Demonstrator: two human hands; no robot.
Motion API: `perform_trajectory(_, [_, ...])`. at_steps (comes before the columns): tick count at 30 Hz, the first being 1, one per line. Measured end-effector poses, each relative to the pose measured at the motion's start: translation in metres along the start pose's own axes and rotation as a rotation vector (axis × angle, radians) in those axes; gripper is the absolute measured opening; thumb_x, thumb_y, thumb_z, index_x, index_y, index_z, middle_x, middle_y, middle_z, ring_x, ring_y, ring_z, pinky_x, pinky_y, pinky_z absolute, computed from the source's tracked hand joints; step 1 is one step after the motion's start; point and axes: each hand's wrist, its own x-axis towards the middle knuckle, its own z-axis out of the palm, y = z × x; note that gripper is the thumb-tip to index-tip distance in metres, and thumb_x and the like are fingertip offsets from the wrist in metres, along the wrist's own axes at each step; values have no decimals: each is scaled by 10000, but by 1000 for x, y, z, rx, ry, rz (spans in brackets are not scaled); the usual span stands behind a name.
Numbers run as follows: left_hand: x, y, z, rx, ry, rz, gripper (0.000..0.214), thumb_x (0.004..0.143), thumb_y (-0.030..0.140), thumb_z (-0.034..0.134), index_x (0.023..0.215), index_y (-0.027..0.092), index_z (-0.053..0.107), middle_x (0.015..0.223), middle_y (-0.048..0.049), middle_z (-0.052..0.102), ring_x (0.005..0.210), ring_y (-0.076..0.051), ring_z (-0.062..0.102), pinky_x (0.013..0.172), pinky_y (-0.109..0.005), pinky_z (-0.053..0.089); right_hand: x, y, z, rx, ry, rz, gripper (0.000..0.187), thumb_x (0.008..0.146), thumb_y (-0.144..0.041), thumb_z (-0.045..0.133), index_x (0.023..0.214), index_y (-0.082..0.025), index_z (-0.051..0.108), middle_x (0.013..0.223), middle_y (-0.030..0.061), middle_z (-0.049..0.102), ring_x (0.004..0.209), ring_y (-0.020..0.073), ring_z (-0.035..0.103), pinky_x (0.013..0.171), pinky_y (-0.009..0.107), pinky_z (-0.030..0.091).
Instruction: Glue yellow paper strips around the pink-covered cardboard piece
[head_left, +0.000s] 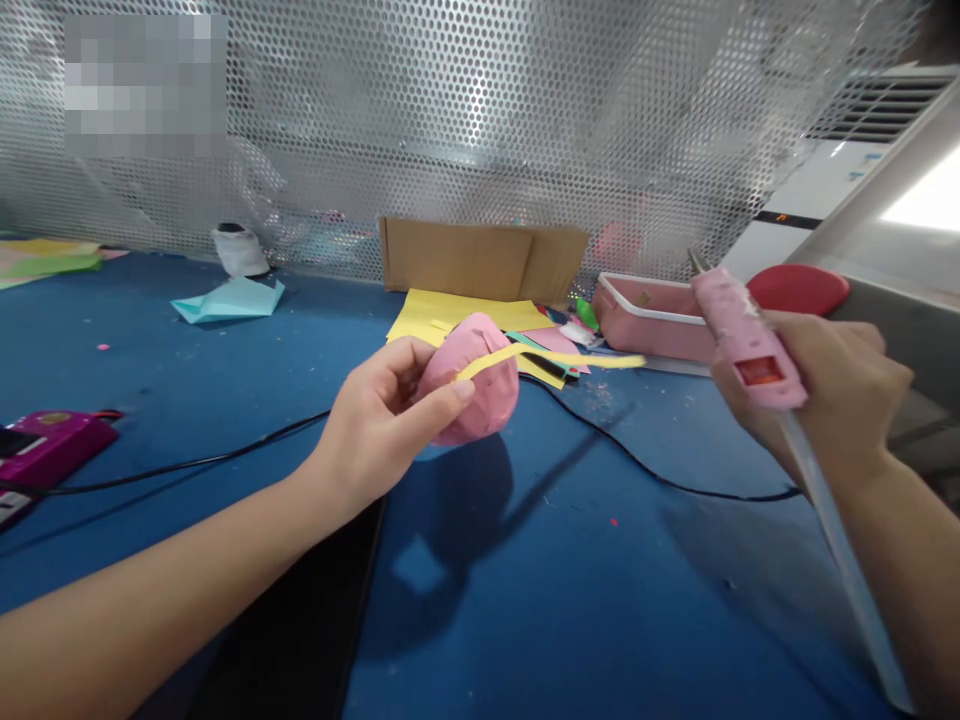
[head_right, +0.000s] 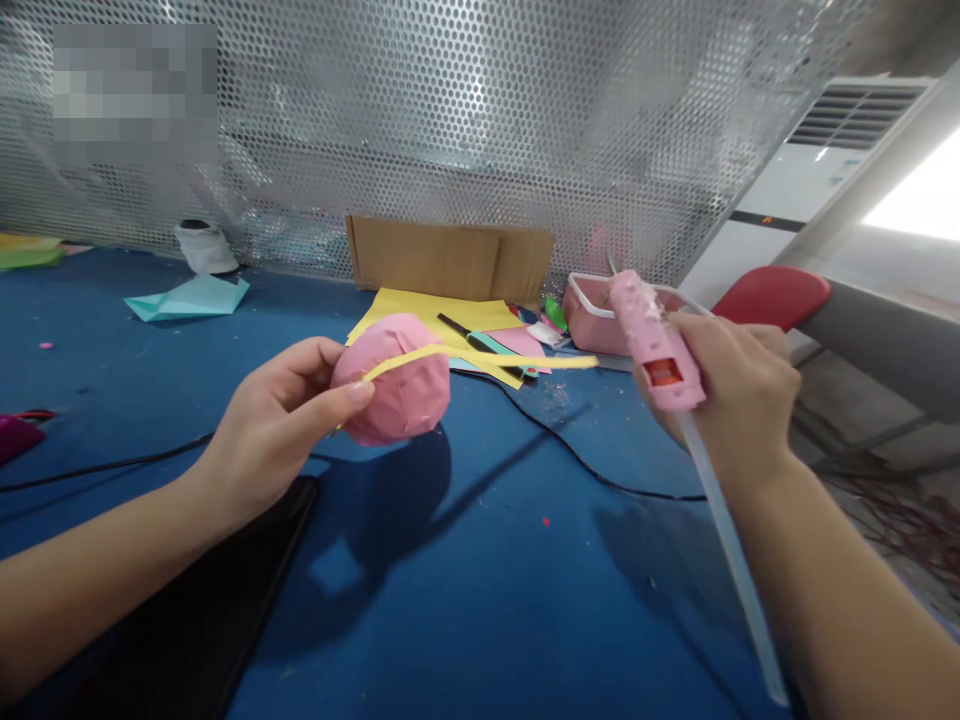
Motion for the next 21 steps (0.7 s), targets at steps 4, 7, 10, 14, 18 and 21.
perform_trajectory(4, [-2,0,-2,357,45,105,225,766,357,688,825,169,581,713,27,566,591,-87,473,512,-208,388,3,25,0,22,-300,-105,357,744,-157,515,1093,-142,590,908,141,688,846,232,626,726,385,392])
perform_trajectory(7, [-3,2,-1,566,83,235,171,771,318,664,775,170,580,665,40,552,562,-81,445,510,-212,372,0,40,1,152,-559,-176,426,679,-43,457,1013,-225,650,945,96,691,897,208,608,751,377,396])
perform_trajectory(10, [-4,2,0,678,94,340,150,760,291,658,746,173,567,651,43,550,563,-85,452,525,-221,379,-5,41,8,202,-655,-249,429,648,-14,426,864,-263,702,986,79,684,932,220,589,763,386,407])
perform_trajectory(14, [-5,-1,-1,731,60,388,131,756,281,648,738,177,570,679,25,593,594,-107,491,559,-247,405,-12,19,20,254,-812,-326,445,708,-28,431,908,-277,741,1083,104,658,1023,257,576,836,428,446])
perform_trajectory(18, [-6,-4,-1,766,63,421,136,760,294,646,739,185,568,693,21,606,596,-120,503,597,-275,420,-16,4,26,233,-808,-370,527,674,-4,452,968,-322,752,1196,99,645,1154,311,558,886,492,473])
perform_trajectory(21, [-8,-6,0,792,52,481,141,764,300,645,756,188,561,704,19,596,599,-125,505,614,-288,419,-12,-2,25,215,-682,-327,450,700,-17,432,878,-270,759,1093,116,686,1019,311,632,788,484,527])
